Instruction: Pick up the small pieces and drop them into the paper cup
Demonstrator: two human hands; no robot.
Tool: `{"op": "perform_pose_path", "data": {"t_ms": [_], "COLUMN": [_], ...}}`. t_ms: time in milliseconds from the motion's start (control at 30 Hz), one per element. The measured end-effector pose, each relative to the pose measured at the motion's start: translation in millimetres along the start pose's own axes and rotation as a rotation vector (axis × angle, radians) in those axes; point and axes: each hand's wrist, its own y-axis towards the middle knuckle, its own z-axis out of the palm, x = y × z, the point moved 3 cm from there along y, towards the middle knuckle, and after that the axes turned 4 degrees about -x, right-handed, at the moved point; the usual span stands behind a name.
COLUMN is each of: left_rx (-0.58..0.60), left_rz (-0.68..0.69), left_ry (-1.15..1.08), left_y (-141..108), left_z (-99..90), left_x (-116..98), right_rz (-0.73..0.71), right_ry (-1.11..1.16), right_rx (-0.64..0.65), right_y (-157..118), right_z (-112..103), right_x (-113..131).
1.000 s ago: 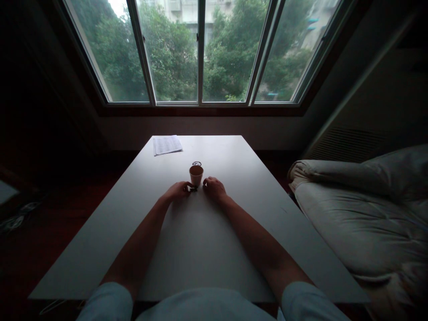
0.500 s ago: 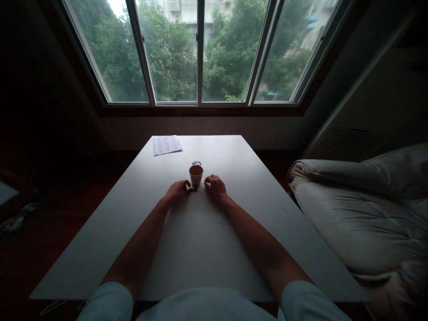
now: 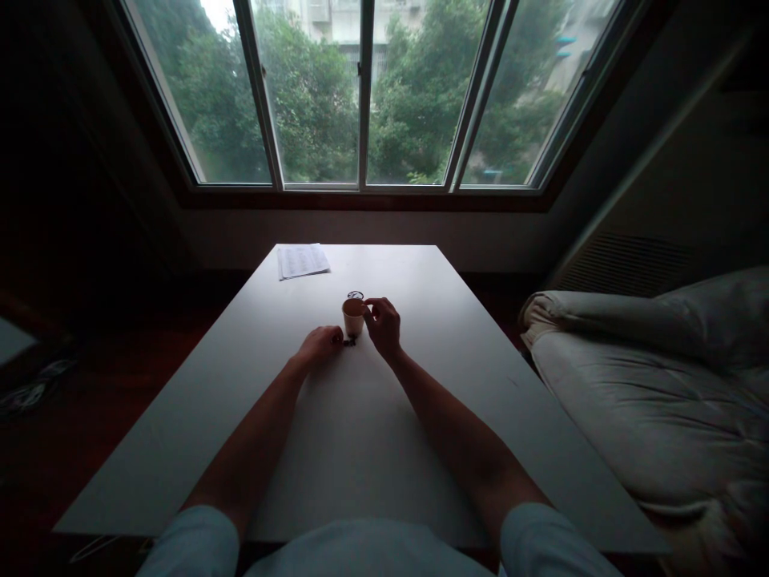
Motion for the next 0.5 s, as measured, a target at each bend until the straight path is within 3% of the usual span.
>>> {"op": "perform_pose_path", "data": {"t_ms": [200, 500], "left_rx": [-0.015, -0.076], "left_rz": [0.008, -0.03], "left_ry": [-0.016, -0.12], "left_y": [0.5, 0.6], "left_z": [2.8, 6.8], "left_x": [1.0, 8.5], "right_rz": [0.015, 0.091], "right_ry": [-0.034, -0.07], "right_rx": [0.082, 0.02], "right_y": [2.3, -3.7], "right_z": [8.2, -0.6], "right_x": [-7.5, -39.2]}}
